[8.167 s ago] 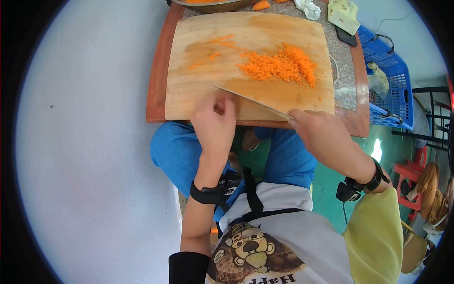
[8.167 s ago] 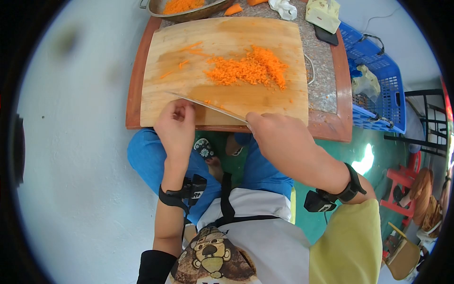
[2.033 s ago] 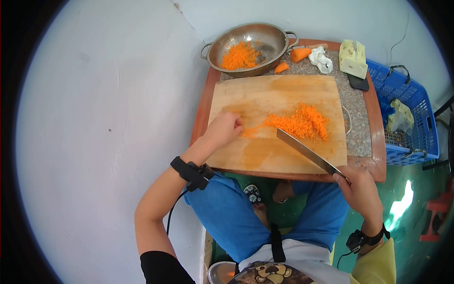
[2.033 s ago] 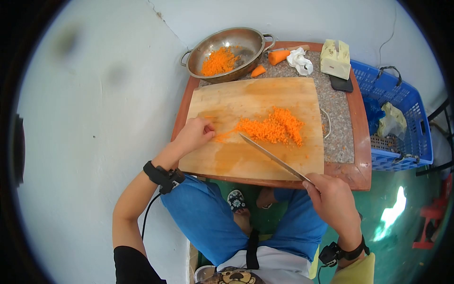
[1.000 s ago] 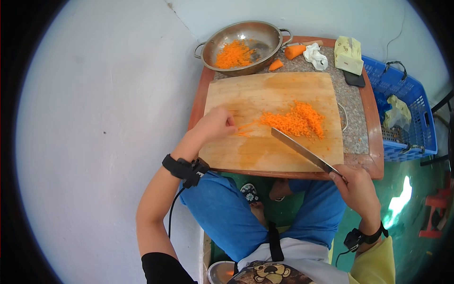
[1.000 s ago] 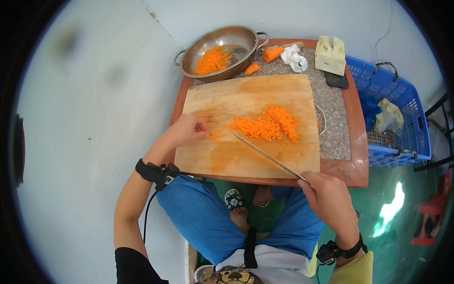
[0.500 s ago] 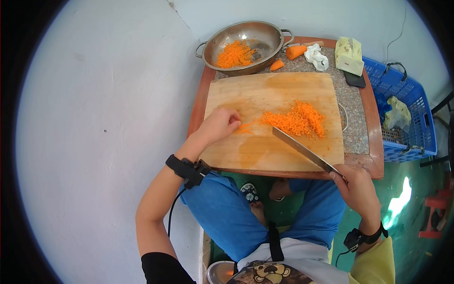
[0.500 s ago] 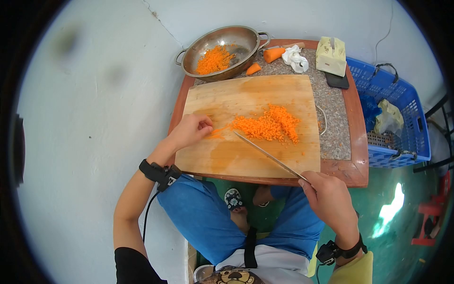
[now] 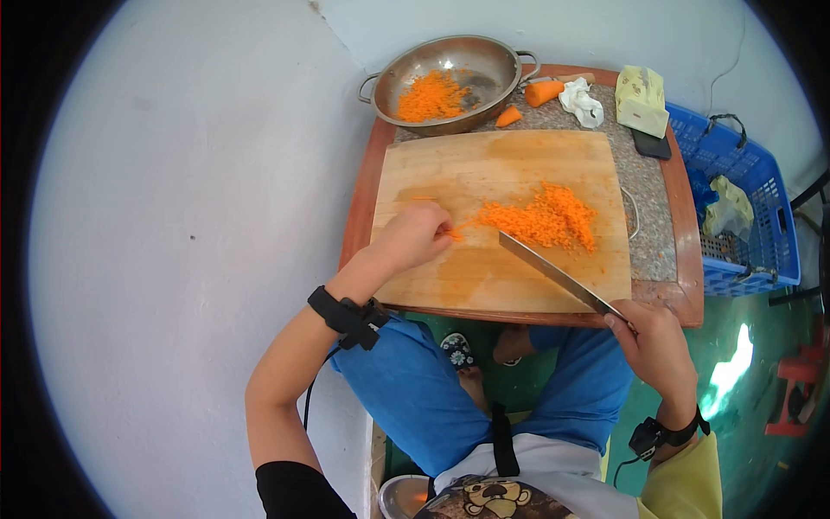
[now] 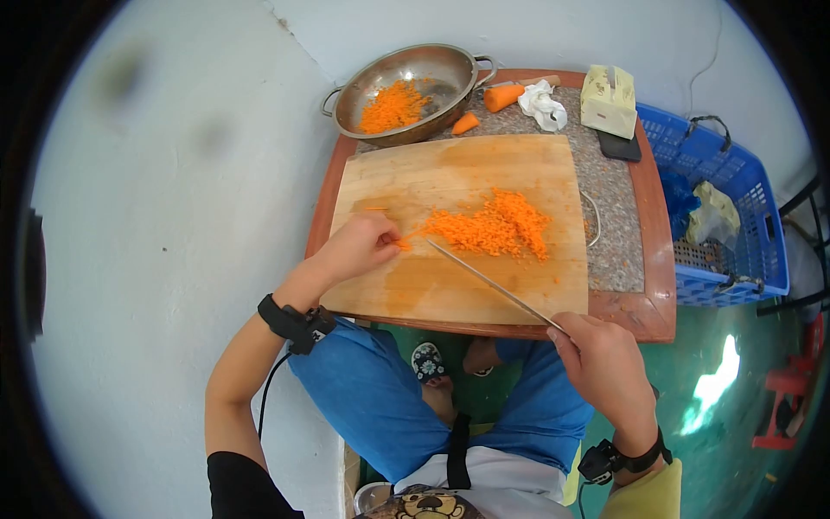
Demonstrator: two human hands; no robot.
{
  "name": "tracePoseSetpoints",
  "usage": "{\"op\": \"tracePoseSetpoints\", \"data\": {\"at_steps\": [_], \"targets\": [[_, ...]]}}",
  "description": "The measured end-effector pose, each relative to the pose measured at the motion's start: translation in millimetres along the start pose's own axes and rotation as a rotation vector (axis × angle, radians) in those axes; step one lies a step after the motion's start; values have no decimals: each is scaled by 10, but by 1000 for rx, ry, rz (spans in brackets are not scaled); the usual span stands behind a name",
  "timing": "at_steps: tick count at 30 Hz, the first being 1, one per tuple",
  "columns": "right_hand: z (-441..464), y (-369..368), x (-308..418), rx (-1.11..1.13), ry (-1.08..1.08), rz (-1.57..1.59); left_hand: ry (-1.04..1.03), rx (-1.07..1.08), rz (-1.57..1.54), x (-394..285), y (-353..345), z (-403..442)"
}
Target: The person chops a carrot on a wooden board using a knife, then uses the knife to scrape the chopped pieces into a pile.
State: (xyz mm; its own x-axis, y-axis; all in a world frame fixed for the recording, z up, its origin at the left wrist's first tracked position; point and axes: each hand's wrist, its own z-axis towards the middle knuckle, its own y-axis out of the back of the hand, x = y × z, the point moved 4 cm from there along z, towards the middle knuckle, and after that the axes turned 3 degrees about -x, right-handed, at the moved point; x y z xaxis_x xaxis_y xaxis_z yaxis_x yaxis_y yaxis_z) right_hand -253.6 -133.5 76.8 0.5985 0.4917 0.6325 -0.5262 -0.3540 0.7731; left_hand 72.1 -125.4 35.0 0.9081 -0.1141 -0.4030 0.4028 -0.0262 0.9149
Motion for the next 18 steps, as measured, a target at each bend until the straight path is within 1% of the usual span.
{"op": "tracePoseSetpoints", "data": {"at_steps": [2,5,7,8,11,13,17,18], "targets": [[-2,2,4,-2,5,-4,15,-8,19,-41,-13,-6],[-3,2,4,-15,27,-17,32,47,37,-156,-12,-45],[-7,-5,-8,1,7,0,58,146,12,-199,-67,-93],[-10,-7,-11,2,4,1,58,148,10,-230,-83,-114],[-3,-2,4,-18,27,-9,40,144,17,-320,-135,-166],[5,4,21,-15,34,-15,22,68,26,-367,-138,-175],[6,11,40,-16,41,-22,28,31,6,-444,-160,-174],[5,10,36,-15,33,-15,-10,7,20,-480,-156,-176]]}}
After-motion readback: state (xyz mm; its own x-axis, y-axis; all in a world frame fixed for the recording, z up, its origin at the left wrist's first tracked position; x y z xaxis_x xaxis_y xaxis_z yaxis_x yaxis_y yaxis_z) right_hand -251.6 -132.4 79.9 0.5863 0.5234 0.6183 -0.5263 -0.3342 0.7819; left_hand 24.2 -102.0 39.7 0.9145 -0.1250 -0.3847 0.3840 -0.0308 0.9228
